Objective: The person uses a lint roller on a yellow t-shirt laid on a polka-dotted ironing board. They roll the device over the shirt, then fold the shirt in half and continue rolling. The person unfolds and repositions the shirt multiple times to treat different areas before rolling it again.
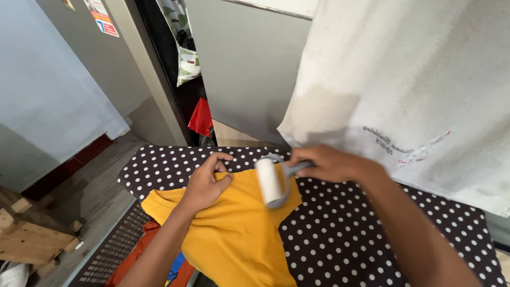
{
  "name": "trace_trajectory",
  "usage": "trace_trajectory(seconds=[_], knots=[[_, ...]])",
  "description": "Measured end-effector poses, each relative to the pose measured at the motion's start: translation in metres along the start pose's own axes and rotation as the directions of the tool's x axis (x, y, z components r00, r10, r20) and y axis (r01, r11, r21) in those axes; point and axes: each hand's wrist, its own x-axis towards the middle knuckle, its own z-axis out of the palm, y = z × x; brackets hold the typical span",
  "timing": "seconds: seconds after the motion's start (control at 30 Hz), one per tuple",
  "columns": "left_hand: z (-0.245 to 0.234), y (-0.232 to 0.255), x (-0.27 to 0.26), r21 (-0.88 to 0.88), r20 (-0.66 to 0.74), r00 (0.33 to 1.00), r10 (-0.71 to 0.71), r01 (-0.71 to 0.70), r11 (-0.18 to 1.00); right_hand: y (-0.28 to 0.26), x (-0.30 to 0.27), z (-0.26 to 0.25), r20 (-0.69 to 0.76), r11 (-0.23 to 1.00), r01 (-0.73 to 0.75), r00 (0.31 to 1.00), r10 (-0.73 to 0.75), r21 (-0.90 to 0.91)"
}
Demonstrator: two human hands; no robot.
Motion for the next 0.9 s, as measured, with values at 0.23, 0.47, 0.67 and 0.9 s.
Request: trace_trajectory(seconds=[0.23,0.47,0.67,0.9], knots=[[-0.003,0.003,0.001,-0.03,0.005,0.999,-0.036,0.036,0.999,0.003,-0.021,-0.02,-0.018,0.995,-0.094,0.995,0.094,-0.044],[-0.003,-0.006,0.0,-0.063,0.003,0.999,0.039,-0.039,0.997,-0.025,0.017,-0.001,0.046,0.998,-0.063,0.997,0.063,-0.018],[-0.003,-0.006,-0.001,-0.012,0.016,0.999,0.04,-0.04,0.999,0.001,-0.015,-0.025,0.031,0.949,-0.311,0.949,0.312,-0.049],[-0.005,-0.005,0.0,0.099,0.048,0.999,0.015,-0.02,0.995,-0.03,0.008,-0.013,0.061,0.961,-0.266,0.96,0.272,-0.08]])
